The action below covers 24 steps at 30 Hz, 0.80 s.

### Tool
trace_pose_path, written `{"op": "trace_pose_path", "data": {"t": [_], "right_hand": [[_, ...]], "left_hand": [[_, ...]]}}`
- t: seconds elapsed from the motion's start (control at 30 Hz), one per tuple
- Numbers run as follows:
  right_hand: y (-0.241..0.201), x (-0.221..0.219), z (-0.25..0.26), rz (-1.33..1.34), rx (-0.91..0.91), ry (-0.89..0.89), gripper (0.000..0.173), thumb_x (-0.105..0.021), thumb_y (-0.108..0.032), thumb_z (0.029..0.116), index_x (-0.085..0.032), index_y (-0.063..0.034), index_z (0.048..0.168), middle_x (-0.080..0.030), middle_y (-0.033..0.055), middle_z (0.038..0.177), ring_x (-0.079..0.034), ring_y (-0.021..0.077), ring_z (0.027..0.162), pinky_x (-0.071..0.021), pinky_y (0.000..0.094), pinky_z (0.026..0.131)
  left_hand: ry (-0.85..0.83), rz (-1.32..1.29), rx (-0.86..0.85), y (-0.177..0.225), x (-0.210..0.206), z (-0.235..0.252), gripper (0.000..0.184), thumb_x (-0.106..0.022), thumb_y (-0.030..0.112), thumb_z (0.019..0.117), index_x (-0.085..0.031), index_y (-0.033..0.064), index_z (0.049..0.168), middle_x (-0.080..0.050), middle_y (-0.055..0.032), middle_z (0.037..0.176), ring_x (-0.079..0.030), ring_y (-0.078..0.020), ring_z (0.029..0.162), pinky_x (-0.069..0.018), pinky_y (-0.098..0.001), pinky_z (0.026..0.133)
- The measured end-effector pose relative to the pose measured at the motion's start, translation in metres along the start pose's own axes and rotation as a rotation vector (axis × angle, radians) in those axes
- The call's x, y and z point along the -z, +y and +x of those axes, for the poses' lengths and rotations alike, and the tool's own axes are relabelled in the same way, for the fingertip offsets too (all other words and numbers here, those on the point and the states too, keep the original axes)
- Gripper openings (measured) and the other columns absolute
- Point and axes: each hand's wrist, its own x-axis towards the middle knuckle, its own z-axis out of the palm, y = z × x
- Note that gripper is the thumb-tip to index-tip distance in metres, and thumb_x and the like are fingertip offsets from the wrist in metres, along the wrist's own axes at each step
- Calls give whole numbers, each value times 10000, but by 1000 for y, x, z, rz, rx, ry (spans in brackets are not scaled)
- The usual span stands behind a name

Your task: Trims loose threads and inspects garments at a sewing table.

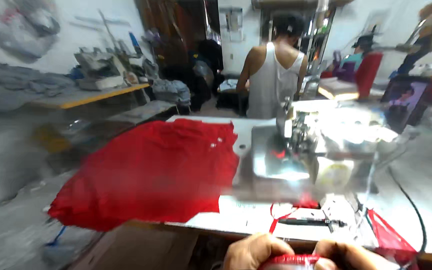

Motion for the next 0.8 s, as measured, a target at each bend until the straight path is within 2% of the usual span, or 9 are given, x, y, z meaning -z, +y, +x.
{"op": "trace_pose_path", "data": {"t": [0.17,0.27,0.43,0.63,0.73,0.8], "right_hand": [[0,1,-1,42,-83,-37,134,-604,-125,1017,-630,6,1000,-606,-35,820,-504,-103,692,-418,78,619],[4,3,-3,130,-144,-78,89,-595,-101,1012,-630,-30,1054,-621,-82,866,-505,-122,691,-423,74,607],[11,0,-8,209,-207,-74,119,-590,-47,991,-621,-56,1105,-639,-118,925,-535,-124,719,-460,80,627],[23,-3,-11,150,-236,-49,146,-610,-92,995,-627,-50,1133,-648,-98,938,-537,-115,716,-465,85,629],[31,-4,-14,100,-238,15,172,-647,-132,983,-666,-31,1121,-686,-51,969,-607,-74,791,-518,118,701],[37,-4,-18,84,-214,52,116,-656,-128,971,-631,-103,1081,-668,-105,941,-607,-86,801,-525,111,702]], "left_hand": [[27,-63,-29,-12,1,-4,228,-718,199,927,-750,-25,954,-668,21,866,-592,76,874,-483,-94,797],[67,-155,5,-19,0,-6,137,-712,153,928,-777,33,944,-664,83,907,-591,82,914,-496,-95,824],[33,-256,103,-20,2,-10,130,-674,92,947,-772,14,982,-700,60,954,-632,52,929,-533,-136,841],[62,-387,220,-26,-3,-14,116,-662,71,944,-772,44,967,-709,77,937,-648,43,878,-548,-150,801],[71,-396,232,-28,-4,-19,100,-668,65,936,-766,49,947,-709,88,910,-645,55,853,-542,-140,776],[91,-365,258,-28,-4,-22,95,-671,49,926,-766,52,930,-714,89,893,-651,55,836,-548,-139,763]]}}
